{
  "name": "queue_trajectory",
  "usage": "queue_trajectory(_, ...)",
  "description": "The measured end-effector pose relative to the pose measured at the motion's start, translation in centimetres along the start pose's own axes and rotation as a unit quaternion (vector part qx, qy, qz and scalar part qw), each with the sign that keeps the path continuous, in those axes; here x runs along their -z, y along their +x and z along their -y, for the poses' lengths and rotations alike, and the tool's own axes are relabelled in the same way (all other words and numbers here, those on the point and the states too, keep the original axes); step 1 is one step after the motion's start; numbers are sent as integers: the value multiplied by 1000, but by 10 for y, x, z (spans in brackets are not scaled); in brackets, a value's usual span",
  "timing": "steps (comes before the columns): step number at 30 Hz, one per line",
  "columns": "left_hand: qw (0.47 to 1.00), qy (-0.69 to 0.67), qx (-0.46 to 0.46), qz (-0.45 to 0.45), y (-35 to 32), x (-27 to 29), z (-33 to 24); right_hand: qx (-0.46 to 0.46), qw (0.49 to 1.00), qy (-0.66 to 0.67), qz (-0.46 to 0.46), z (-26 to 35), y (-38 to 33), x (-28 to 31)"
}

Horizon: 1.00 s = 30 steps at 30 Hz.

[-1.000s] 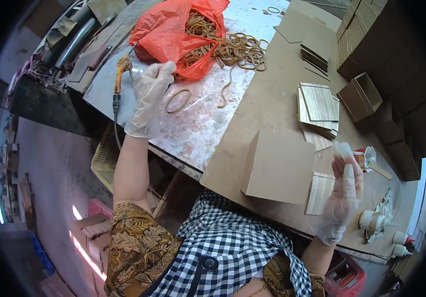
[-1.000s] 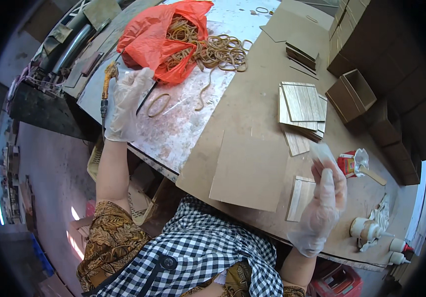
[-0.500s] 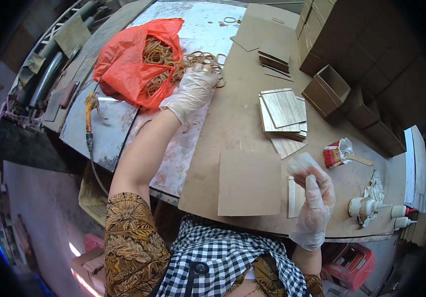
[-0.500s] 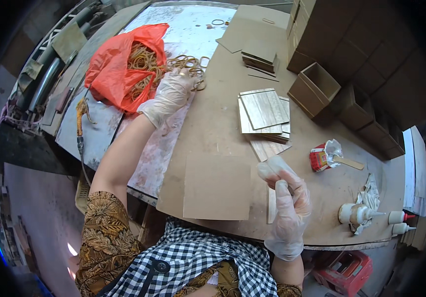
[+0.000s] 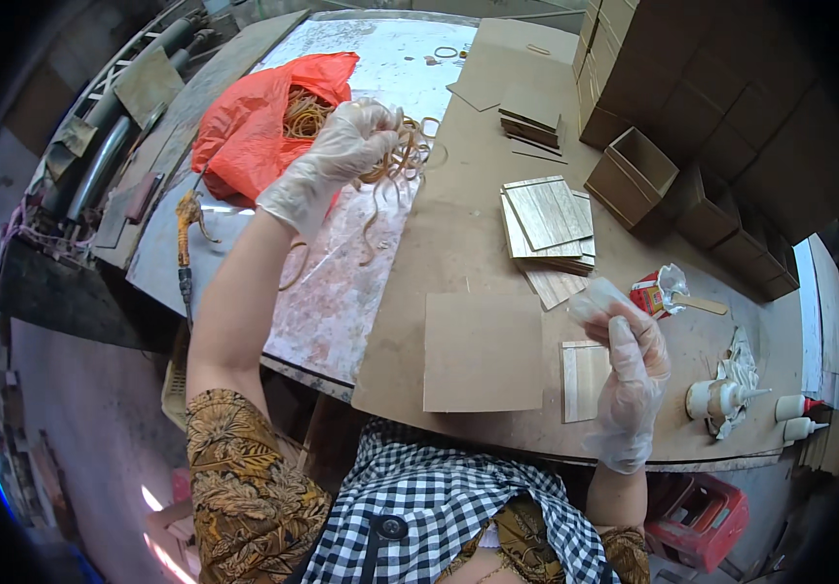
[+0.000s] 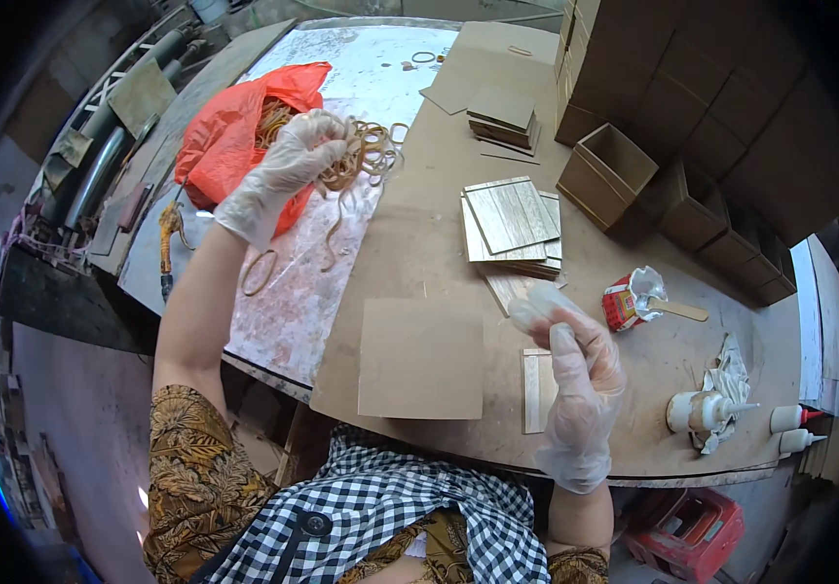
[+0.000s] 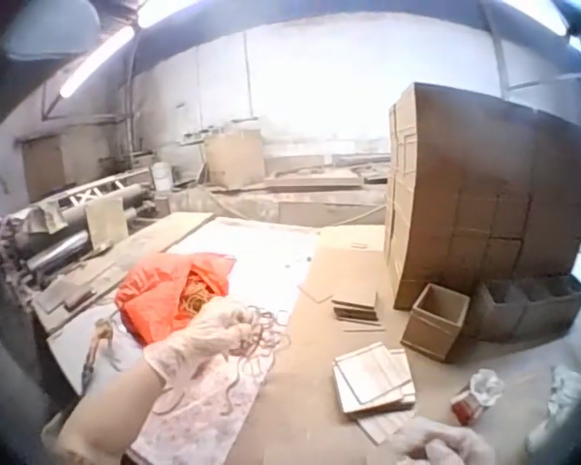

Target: The person assembles small wooden boxes by hand. They pick up pre-cut wooden panels, apply glue to the edges, and fit the pieces together to form a box structure. The person secures the assembled boxes with rubber bands and places them on the table.

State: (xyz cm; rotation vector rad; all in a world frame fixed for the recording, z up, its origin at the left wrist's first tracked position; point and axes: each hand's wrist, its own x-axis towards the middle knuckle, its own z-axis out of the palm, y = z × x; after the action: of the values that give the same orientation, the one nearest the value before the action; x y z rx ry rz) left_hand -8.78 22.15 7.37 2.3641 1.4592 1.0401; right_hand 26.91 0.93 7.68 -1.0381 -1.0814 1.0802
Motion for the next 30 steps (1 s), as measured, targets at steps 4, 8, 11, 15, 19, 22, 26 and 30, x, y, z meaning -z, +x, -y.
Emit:
queue_trajectory(4,908,-358,184,115,-23,36,-42,25,998,-12,58,26,14,-21)
queue_trajectory(8,869,-449,117,169,-41,48,-73,53,980,-98,167,46,37,-55)
queue_trajectory(11,895,-406,105,154,-52,57,-99,179,929,-226,231,46,58,-85)
queue_trajectory(15,892,-402,105,181,-65,67,-121,141,897,-272,318,46,71,-117)
queue_trajectory(19,892,-395,97,198,-68,71,-126,-60,913,-82,395,26,95,-129)
queue_trajectory(22,872,-432,121,197,-70,73,-121,4,932,-62,357,26,94,-133)
queue_trajectory(26,933,-331,88,109,-76,59,-129,12,939,-132,317,32,91,-149)
queue_trajectory(30,968,-248,35,20,-77,44,-97,46,945,-156,285,9,96,-161)
